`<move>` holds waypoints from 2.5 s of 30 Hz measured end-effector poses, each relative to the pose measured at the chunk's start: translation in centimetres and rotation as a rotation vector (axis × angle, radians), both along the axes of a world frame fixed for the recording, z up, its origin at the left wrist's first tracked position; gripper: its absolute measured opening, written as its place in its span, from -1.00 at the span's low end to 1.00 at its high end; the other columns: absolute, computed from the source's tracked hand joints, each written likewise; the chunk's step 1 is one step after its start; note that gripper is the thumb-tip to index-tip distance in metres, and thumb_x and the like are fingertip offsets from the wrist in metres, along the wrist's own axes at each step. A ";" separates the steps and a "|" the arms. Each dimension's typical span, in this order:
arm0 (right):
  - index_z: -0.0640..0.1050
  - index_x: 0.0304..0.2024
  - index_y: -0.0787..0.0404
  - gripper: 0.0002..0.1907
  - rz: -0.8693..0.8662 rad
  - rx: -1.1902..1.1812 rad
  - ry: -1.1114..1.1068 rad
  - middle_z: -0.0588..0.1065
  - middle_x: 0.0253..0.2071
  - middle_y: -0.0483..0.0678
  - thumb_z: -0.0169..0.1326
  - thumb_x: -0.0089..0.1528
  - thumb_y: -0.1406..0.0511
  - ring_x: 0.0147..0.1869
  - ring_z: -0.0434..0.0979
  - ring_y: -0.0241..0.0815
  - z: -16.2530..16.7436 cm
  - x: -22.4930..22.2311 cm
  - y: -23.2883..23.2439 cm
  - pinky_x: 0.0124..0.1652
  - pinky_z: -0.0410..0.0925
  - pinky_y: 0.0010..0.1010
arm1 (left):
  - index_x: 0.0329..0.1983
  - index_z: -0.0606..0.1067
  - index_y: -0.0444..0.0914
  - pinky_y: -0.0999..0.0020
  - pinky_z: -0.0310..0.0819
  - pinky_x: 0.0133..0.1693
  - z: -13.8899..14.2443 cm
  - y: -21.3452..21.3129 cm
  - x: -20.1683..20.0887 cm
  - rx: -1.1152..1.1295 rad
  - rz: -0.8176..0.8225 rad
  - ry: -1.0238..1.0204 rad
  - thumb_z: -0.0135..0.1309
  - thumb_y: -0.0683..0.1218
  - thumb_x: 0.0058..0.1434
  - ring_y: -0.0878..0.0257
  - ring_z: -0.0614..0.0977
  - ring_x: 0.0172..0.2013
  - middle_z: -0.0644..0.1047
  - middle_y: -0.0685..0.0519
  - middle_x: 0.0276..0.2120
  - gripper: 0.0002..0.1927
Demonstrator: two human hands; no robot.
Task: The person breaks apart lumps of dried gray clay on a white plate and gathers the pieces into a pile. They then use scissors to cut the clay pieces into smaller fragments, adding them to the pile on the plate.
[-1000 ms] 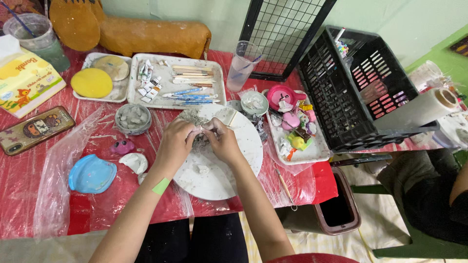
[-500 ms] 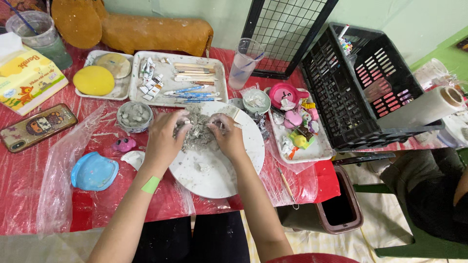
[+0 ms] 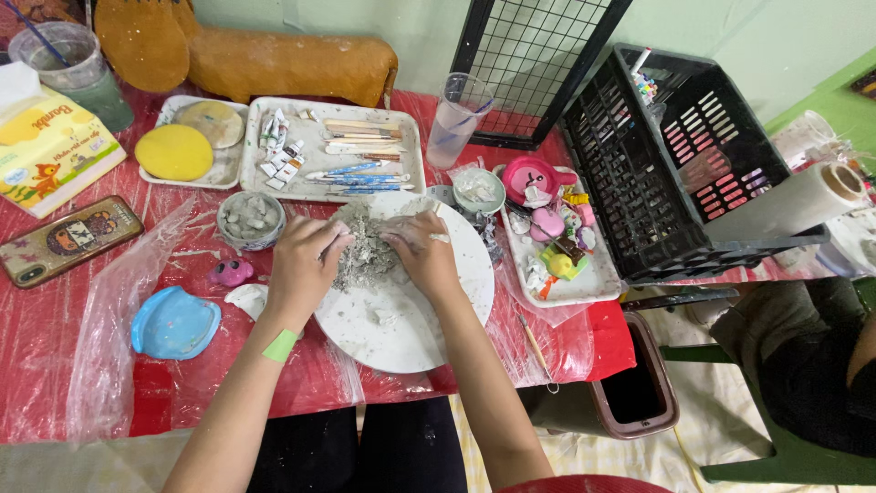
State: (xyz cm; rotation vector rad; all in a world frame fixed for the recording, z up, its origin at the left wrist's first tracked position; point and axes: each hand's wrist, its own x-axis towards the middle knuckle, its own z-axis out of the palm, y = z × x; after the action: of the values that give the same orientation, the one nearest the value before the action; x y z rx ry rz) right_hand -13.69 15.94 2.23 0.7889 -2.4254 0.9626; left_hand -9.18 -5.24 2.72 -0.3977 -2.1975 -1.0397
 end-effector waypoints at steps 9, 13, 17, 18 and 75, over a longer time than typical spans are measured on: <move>0.64 -0.08 0.16 -0.77 0.049 -0.179 -0.014 0.60 -0.03 -0.05 0.26 0.19 0.39 0.13 0.52 -0.01 0.4 0.5 -0.6 0.14 0.37 -0.24 | -0.02 0.63 -0.23 0.16 0.44 -0.01 0.3 0.2 0.9 -0.033 0.023 -0.004 0.23 -0.19 0.27 0.08 0.60 -0.12 0.63 0.01 -0.16 -0.78; 0.66 -0.11 0.20 -0.80 0.137 -0.253 -0.142 0.62 -0.06 -0.04 0.29 0.20 0.39 0.11 0.54 -0.06 -0.2 0.6 -0.7 0.13 0.38 -0.26 | 0.01 0.56 -0.20 0.17 0.34 0.01 0.6 0.9 0.9 -0.014 0.042 -0.118 0.32 -0.10 0.14 0.20 0.60 -0.23 0.64 0.17 -0.26 -0.64; 0.68 -0.11 0.24 -0.82 0.142 -0.323 -0.357 0.64 -0.13 -0.06 0.28 0.22 0.40 -0.02 0.59 -0.19 -0.8 0.8 -1.0 0.03 0.43 -0.37 | -0.04 0.55 -0.18 0.15 0.29 0.03 0.6 1.3 0.8 -0.157 0.075 0.000 0.33 -0.07 0.14 0.20 0.59 -0.18 0.62 0.17 -0.24 -0.66; 0.68 -0.10 0.24 -0.84 0.141 -0.362 -0.438 0.65 -0.15 -0.07 0.27 0.25 0.41 -0.06 0.62 -0.24 -0.9 0.8 -1.0 0.00 0.44 -0.40 | -0.04 0.56 -0.18 0.15 0.28 0.03 0.6 1.4 0.9 -0.186 0.084 0.016 0.34 -0.06 0.15 0.20 0.58 -0.18 0.61 0.16 -0.25 -0.67; 0.59 -0.25 0.20 -0.90 0.021 -0.405 -0.392 0.61 -0.26 -0.18 0.28 0.21 0.38 -0.18 0.59 -0.45 -2.5 -1.2 -0.4 -0.22 0.38 -0.61 | -0.09 0.54 -0.24 0.11 0.34 0.05 -4.8 4.0 6.2 -0.083 -0.103 -0.126 0.18 -0.02 0.26 0.13 0.59 -0.09 0.60 0.06 -0.19 -0.75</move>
State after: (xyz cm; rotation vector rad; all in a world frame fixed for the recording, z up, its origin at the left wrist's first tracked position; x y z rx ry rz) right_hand -14.85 15.56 -0.29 0.5162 -2.4008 1.6807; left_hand -3.01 -1.27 -2.12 -0.4993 -2.3594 -1.0564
